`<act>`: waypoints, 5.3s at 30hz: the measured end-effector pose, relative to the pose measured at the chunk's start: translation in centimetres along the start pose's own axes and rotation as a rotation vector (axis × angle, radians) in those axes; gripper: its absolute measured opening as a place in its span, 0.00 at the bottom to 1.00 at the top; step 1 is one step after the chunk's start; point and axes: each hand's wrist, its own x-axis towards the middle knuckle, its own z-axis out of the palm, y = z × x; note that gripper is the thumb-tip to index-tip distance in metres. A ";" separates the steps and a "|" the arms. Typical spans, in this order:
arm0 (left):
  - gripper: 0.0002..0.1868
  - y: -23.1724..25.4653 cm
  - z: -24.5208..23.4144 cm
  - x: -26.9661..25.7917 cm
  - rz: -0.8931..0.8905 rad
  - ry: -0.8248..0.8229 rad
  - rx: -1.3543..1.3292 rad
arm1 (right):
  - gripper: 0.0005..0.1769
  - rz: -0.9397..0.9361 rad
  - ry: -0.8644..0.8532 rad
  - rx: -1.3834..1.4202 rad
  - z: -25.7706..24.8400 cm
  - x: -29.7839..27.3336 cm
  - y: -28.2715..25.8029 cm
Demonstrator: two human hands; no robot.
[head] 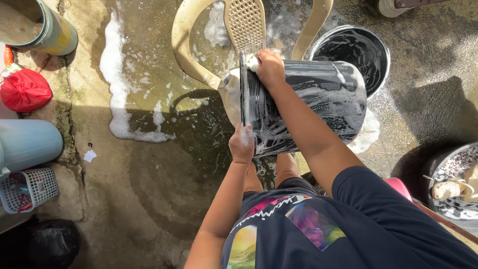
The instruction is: Cleaning and scrubbing several plastic buckets and a chair using a sponge and soapy water.
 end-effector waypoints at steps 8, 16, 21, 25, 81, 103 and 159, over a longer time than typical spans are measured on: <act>0.22 4.4 1.6 9.3 -0.432 -0.292 -0.533 | 0.18 -0.183 0.165 -0.016 -3.2 -10.9 -3.3; 0.18 4.9 1.0 7.2 -0.051 -0.305 -0.541 | 0.21 -0.245 0.273 -0.030 -5.2 -11.6 0.6; 0.25 -0.1 1.3 4.8 -0.054 -0.093 -0.167 | 0.06 0.125 0.555 -0.292 -7.8 -14.6 15.8; 0.29 -3.8 2.8 5.1 -0.053 -0.105 -0.260 | 0.07 0.363 0.569 -0.170 -7.8 -13.3 11.1; 0.20 -5.1 1.2 3.9 -0.213 -0.244 -0.674 | 0.30 -0.235 -0.095 -0.116 -2.2 -13.8 -2.6; 0.21 -5.6 1.3 -5.0 -0.224 -0.298 -0.586 | 0.14 -0.234 -0.118 0.128 1.0 -6.1 -2.9; 0.40 -8.4 2.9 -3.1 -0.169 -0.162 0.007 | 0.09 -0.100 0.002 -0.029 3.8 2.3 -2.7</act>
